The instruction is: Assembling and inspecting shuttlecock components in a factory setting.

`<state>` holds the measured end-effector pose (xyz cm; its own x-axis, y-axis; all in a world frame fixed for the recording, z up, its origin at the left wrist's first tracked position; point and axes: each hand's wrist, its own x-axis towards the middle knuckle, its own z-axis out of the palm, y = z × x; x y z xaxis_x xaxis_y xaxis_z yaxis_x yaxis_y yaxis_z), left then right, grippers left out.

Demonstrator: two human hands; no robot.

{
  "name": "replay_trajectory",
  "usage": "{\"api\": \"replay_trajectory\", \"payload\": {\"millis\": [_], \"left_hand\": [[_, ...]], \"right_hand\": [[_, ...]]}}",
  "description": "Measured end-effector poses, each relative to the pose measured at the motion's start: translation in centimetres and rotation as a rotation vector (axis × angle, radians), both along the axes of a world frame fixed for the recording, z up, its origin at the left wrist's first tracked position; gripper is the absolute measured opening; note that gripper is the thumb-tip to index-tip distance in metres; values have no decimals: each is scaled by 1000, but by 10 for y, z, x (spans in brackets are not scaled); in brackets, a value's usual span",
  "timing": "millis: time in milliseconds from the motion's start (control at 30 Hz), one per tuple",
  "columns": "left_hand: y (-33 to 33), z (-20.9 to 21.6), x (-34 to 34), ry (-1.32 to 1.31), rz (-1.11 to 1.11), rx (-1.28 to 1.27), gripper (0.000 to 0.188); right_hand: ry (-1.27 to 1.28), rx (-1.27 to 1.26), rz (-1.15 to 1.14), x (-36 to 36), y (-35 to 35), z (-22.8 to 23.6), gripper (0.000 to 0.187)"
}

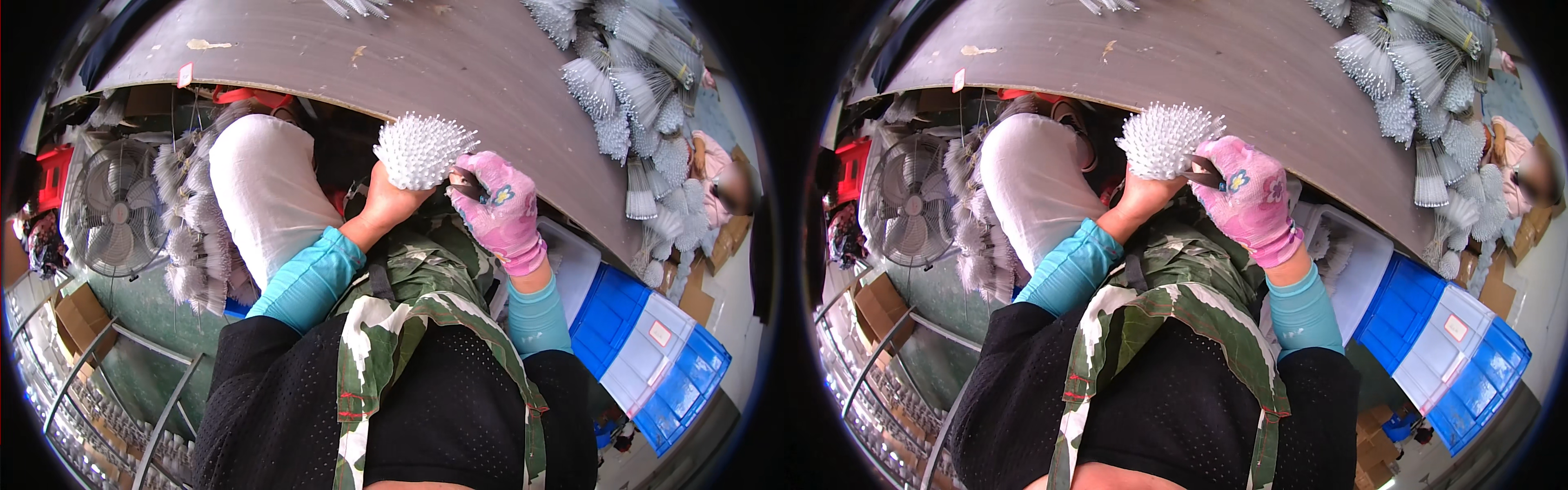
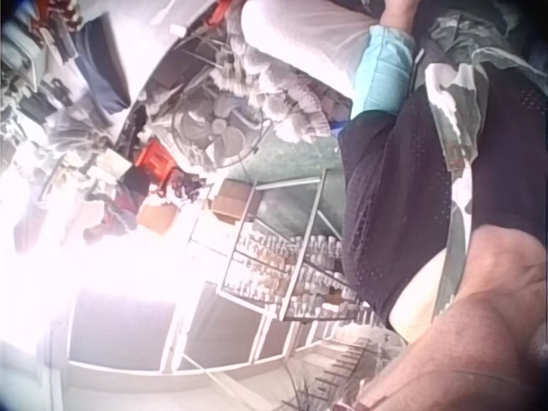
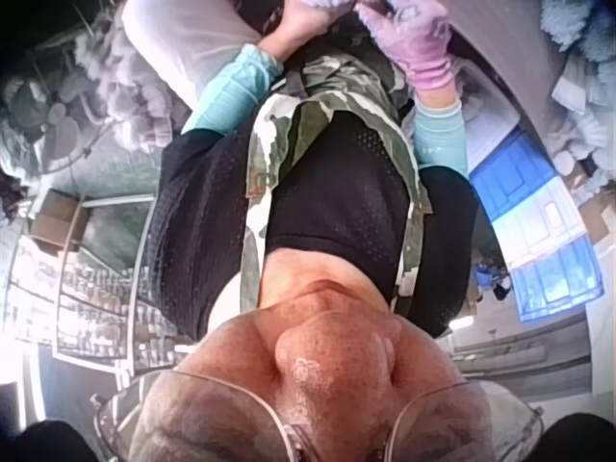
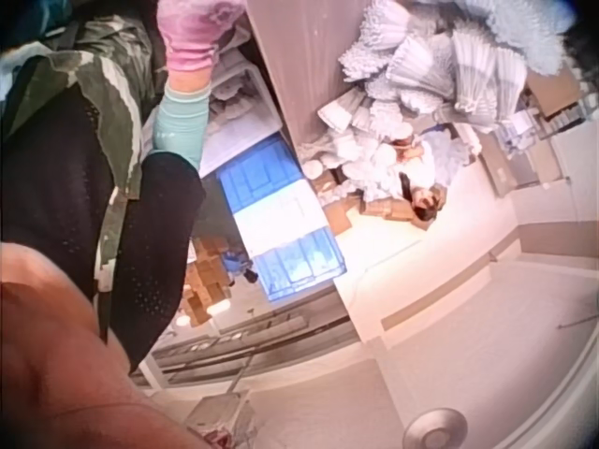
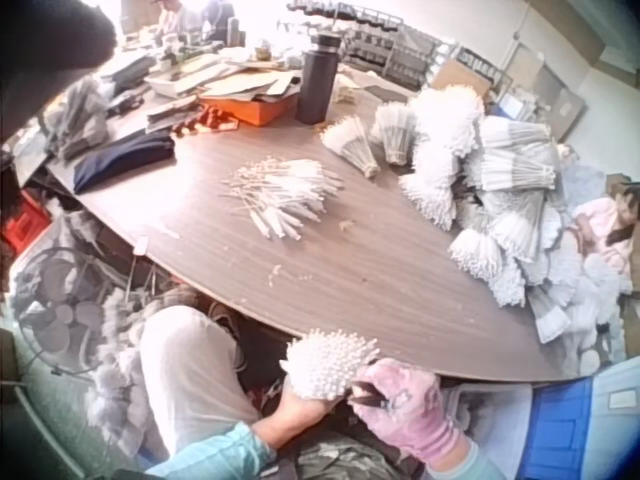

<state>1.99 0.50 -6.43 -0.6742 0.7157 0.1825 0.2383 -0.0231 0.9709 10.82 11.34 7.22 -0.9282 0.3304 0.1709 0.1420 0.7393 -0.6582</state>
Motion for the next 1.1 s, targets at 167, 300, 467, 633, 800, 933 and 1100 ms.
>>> {"api": "replay_trajectory", "payload": {"millis": [167,300,467,633,800,933,1100], "left_hand": [[1,0,-1,26,-18,-1,36],[2,1,-2,-41,-32,10,36],[3,5,-3,90,-14,18,35],[1,3,0,-8,-13,32,35],[1,4,-3,83,-16,-14,34],[3,-1,-5,145,-31,-32,34],[0,6,-4,142,-18,-47,35]], "right_hand": [[15,196,-123,-7,4,3,23],[186,-340,-521,4,25,-2,5],[-246,-818,-316,24,22,3,22],[-309,-951,-339,24,18,18,20],[-146,-867,-301,11,2,-1,15],[-146,-810,-310,5,1,-4,14],[-106,-398,-155,4,9,-10,17]]}}
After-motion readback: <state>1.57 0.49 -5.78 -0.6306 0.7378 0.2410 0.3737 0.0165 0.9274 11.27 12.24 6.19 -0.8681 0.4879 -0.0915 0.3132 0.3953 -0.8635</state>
